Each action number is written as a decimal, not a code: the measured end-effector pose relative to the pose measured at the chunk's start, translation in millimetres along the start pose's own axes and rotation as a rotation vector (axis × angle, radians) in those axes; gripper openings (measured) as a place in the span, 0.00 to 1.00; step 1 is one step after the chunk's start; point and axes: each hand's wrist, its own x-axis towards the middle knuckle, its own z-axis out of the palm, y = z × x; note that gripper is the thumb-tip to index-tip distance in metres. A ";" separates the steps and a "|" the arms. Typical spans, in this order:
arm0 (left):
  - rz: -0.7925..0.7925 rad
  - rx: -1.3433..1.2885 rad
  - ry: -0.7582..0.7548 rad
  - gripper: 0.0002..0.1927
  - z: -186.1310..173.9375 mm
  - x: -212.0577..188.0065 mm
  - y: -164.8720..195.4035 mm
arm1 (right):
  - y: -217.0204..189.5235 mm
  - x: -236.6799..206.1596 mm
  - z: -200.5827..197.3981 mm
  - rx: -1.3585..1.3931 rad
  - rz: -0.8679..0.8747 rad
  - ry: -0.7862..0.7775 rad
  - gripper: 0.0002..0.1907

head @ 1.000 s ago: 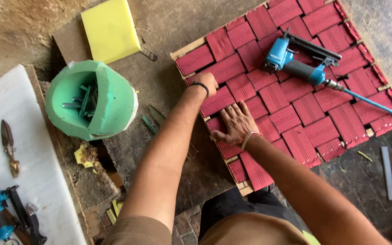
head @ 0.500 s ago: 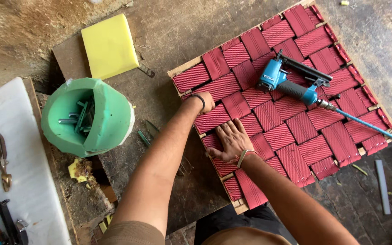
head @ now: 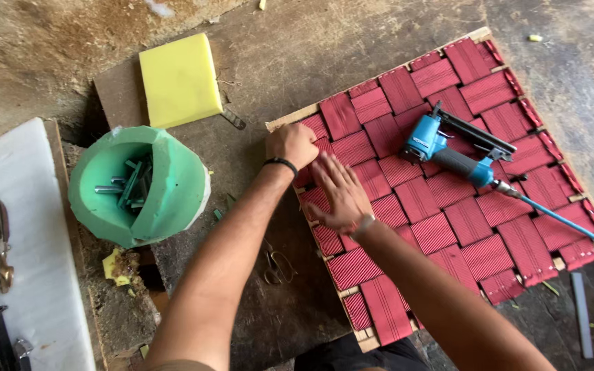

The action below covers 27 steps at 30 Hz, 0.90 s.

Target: The person weaves red webbing straps across a square wooden frame on a workbench, threading each strap over and under the woven rows and stapling the ends to the frame with a pneumatic nail gun. They cut webbing to length with scissors and press the woven straps flat by hand as they work.

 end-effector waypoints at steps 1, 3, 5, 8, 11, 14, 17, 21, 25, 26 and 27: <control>-0.005 -0.043 0.041 0.07 6.0 7.9 -2.4 | 4.2 14.8 2.1 -0.061 0.014 -0.050 0.49; 0.021 -0.103 0.127 0.06 19.2 21.4 -9.9 | 11.2 37.9 10.3 -0.181 0.053 -0.150 0.52; 0.074 -0.149 0.212 0.06 34.6 27.8 -16.2 | 17.6 43.6 17.7 -0.196 0.062 -0.147 0.50; 0.224 -0.044 0.462 0.15 50.0 33.6 -24.0 | 22.4 47.0 25.7 -0.197 0.104 -0.209 0.49; 0.041 -0.025 0.093 0.11 56.1 38.9 -20.1 | 20.8 49.1 27.7 -0.266 0.131 -0.266 0.51; -0.028 -0.064 -0.086 0.15 55.2 42.4 -5.0 | 16.8 53.4 26.0 -0.284 0.138 -0.253 0.52; 0.004 -0.050 0.166 0.15 47.5 46.0 3.7 | 15.4 59.4 24.6 -0.223 0.187 -0.251 0.52; 0.014 0.138 -0.005 0.14 46.5 51.4 5.0 | 17.5 65.7 27.4 -0.275 0.228 -0.261 0.53; -0.106 0.095 -0.147 0.16 58.4 76.2 6.0 | 17.3 66.1 29.3 -0.343 0.256 -0.315 0.51; -0.154 0.063 -0.202 0.16 61.5 85.5 7.4 | 16.6 65.8 28.6 -0.348 0.255 -0.323 0.51; -0.147 0.101 -0.253 0.16 61.2 98.8 7.1 | 15.4 66.0 27.7 -0.352 0.250 -0.328 0.51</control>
